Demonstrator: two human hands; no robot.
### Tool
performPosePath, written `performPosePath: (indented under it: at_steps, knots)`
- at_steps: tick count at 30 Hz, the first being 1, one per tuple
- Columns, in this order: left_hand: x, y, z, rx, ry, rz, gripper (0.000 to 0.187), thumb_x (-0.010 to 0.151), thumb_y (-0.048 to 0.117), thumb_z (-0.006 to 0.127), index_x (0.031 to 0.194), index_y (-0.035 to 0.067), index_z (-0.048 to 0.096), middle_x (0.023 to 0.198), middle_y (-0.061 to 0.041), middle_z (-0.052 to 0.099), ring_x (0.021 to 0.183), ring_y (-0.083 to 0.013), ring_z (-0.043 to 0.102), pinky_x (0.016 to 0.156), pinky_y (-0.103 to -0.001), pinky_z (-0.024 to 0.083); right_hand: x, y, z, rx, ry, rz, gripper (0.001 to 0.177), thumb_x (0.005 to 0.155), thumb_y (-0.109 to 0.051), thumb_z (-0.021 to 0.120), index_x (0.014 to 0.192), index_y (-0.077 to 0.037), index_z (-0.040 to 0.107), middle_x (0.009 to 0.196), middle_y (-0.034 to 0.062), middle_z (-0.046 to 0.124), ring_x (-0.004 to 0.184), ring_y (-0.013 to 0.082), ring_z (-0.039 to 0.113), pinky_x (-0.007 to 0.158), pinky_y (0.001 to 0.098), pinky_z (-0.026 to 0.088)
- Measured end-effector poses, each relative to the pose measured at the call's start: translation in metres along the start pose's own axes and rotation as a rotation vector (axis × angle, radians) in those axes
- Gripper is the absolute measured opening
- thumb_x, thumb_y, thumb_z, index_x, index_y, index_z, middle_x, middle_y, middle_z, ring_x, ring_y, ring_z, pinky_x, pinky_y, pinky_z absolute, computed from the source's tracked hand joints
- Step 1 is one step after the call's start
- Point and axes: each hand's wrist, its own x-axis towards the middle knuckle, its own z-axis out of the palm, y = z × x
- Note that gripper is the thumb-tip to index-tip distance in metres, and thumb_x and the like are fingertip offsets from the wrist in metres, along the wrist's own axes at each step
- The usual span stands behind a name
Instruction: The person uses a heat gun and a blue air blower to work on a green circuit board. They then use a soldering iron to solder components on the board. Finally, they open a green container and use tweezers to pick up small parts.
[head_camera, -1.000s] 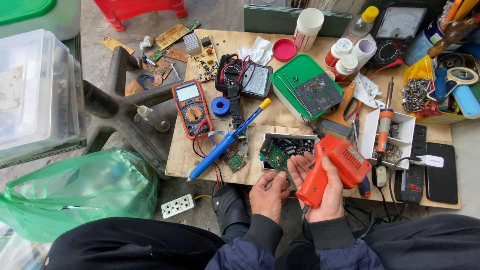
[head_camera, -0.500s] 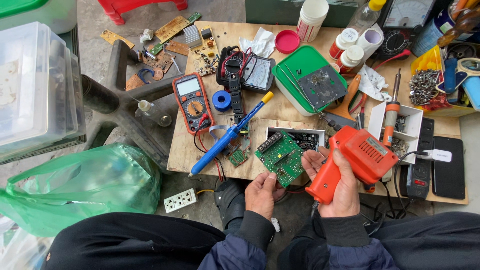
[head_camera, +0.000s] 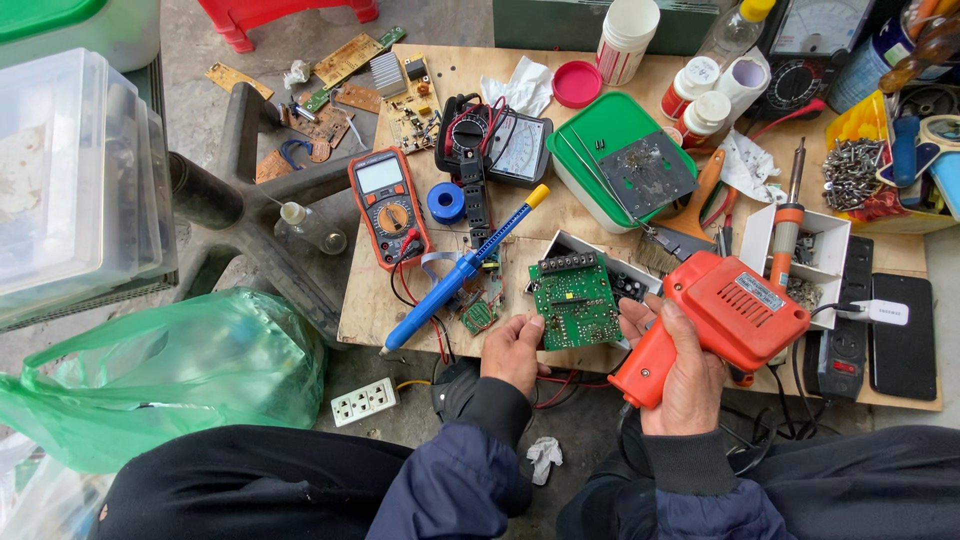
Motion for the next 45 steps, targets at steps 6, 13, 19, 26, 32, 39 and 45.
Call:
performPosePath:
  at_steps: [6, 13, 19, 26, 32, 39, 45]
  knots:
    - [0.019, 0.015, -0.004, 0.047, -0.05, 0.029, 0.022, 0.105, 0.024, 0.076, 0.102, 0.005, 0.084, 0.075, -0.013, 0.075, 0.044, -0.0203, 0.07, 0.04, -0.028, 0.059, -0.001, -0.006, 0.003, 0.005, 0.02, -0.013, 0.047, 0.102, -0.02, 0.077, 0.14, 0.005, 0.065, 0.129, 0.0289, 0.075, 0.119, 0.0406, 0.079, 0.107, 0.0568, 0.067]
    - [0.027, 0.098, 0.001, 0.343, -0.172, 0.063, 0.03, 0.112, 0.033, 0.063, 0.095, 0.011, 0.075, 0.078, -0.002, 0.058, 0.059, -0.0175, 0.054, 0.052, -0.035, 0.053, 0.003, -0.012, 0.002, -0.091, 0.079, -0.016, 0.05, 0.099, -0.027, 0.068, 0.138, 0.004, 0.064, 0.13, 0.0267, 0.075, 0.111, 0.0398, 0.079, 0.098, 0.0463, 0.067]
    - [0.081, 0.092, 0.009, 0.815, -0.111, 0.55, 0.038, 0.105, 0.033, 0.061, 0.097, 0.001, 0.08, 0.125, -0.019, 0.074, 0.125, -0.0372, 0.065, 0.107, -0.056, 0.051, 0.01, -0.011, -0.004, -0.042, 0.097, 0.015, 0.05, 0.098, -0.024, 0.069, 0.142, 0.0, 0.063, 0.128, 0.0254, 0.072, 0.11, 0.0413, 0.078, 0.099, 0.0494, 0.066]
    - [0.061, 0.062, -0.007, 0.711, -0.188, 0.116, 0.036, 0.107, 0.044, 0.061, 0.105, 0.014, 0.082, 0.093, -0.003, 0.075, 0.088, -0.0225, 0.069, 0.082, -0.043, 0.053, 0.009, -0.02, -0.002, -0.079, 0.08, 0.019, 0.054, 0.098, -0.028, 0.068, 0.142, 0.004, 0.063, 0.13, 0.0292, 0.073, 0.111, 0.041, 0.078, 0.097, 0.0474, 0.066]
    - [0.061, 0.02, -0.027, 0.379, -0.202, -0.051, 0.051, 0.105, 0.044, 0.066, 0.14, 0.007, 0.069, 0.136, -0.012, 0.073, 0.125, -0.0327, 0.07, 0.101, -0.048, 0.066, 0.005, -0.019, -0.004, -0.083, 0.086, 0.039, 0.051, 0.097, -0.028, 0.07, 0.138, 0.003, 0.065, 0.126, 0.0242, 0.075, 0.108, 0.0367, 0.08, 0.093, 0.0441, 0.067]
    - [0.066, 0.025, -0.029, 0.098, -0.112, -0.136, 0.018, 0.102, 0.025, 0.081, 0.105, 0.008, 0.079, 0.092, -0.009, 0.077, 0.083, -0.0218, 0.076, 0.074, -0.039, 0.069, -0.002, -0.026, -0.001, -0.091, 0.077, 0.029, 0.052, 0.096, -0.028, 0.07, 0.138, 0.003, 0.065, 0.127, 0.0261, 0.074, 0.108, 0.0364, 0.08, 0.093, 0.0437, 0.067]
    - [0.045, 0.046, -0.026, 0.129, -0.138, -0.094, 0.02, 0.098, 0.024, 0.084, 0.11, 0.008, 0.081, 0.097, -0.01, 0.081, 0.084, -0.0216, 0.078, 0.073, -0.036, 0.071, -0.004, -0.024, -0.004, -0.089, 0.071, 0.048, 0.051, 0.097, -0.028, 0.07, 0.138, 0.001, 0.065, 0.127, 0.0243, 0.075, 0.108, 0.0371, 0.08, 0.092, 0.0435, 0.067]
